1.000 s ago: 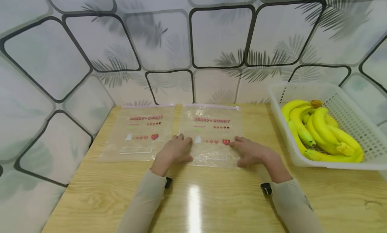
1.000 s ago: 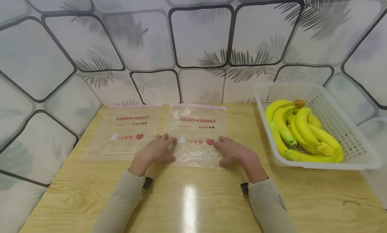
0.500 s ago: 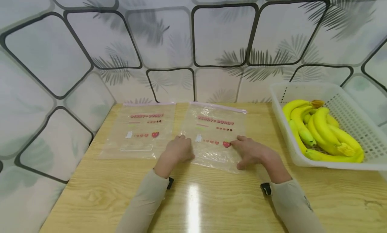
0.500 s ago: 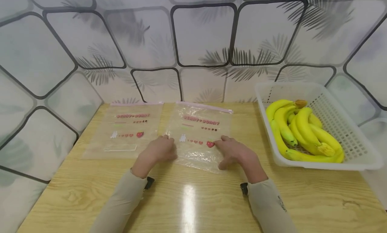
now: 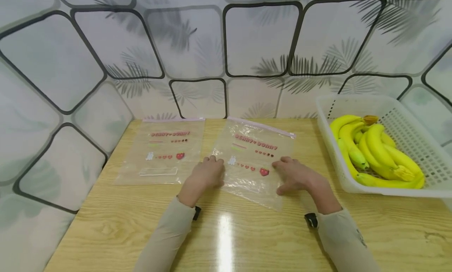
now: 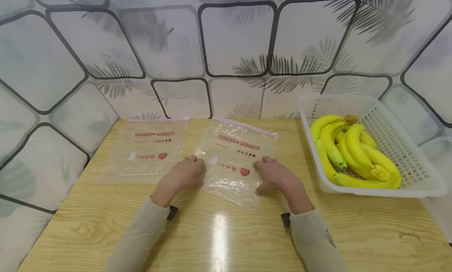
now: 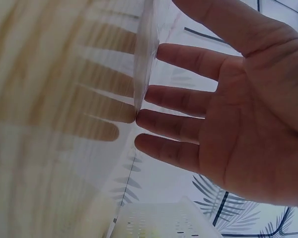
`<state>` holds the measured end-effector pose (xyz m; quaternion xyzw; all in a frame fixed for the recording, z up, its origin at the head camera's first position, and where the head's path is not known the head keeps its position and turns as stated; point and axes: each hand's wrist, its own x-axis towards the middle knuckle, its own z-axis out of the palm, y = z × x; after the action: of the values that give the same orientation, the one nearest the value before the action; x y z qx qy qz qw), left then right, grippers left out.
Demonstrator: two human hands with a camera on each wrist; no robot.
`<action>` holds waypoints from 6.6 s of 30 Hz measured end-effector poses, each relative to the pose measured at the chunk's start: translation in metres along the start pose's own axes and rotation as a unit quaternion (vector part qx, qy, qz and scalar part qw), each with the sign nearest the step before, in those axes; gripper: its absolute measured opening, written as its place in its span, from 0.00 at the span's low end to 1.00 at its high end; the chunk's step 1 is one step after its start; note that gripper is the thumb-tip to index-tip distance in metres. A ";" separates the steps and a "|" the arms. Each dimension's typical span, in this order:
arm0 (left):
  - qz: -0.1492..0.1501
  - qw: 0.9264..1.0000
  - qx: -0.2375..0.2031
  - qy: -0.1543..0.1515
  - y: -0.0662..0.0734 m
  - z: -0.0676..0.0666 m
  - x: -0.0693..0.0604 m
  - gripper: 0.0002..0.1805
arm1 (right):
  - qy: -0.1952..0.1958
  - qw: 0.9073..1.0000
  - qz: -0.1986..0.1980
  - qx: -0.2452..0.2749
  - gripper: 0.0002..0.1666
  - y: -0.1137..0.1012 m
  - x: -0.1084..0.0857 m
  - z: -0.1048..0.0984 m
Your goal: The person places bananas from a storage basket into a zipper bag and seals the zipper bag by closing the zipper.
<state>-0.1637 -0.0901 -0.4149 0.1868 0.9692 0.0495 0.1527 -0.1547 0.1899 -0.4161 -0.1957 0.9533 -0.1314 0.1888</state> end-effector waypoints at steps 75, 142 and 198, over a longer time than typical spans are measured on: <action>0.018 0.998 -0.030 -0.049 -0.006 -0.002 -0.001 0.38 | 0.045 0.999 0.004 0.012 0.27 0.003 0.001 0.001; 0.093 0.992 0.088 0.019 0.117 -0.005 0.093 0.33 | 0.058 0.997 0.051 -0.008 0.19 0.028 -0.023 -0.021; 0.091 0.892 -0.376 0.234 0.125 0.000 0.061 0.09 | 0.189 0.931 0.058 0.308 0.25 0.027 -0.009 -0.026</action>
<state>-0.1743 0.0486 -0.4124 0.1861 0.8645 0.4663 -0.0250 -0.1665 0.2227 -0.3987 -0.0440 0.8939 -0.4416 0.0630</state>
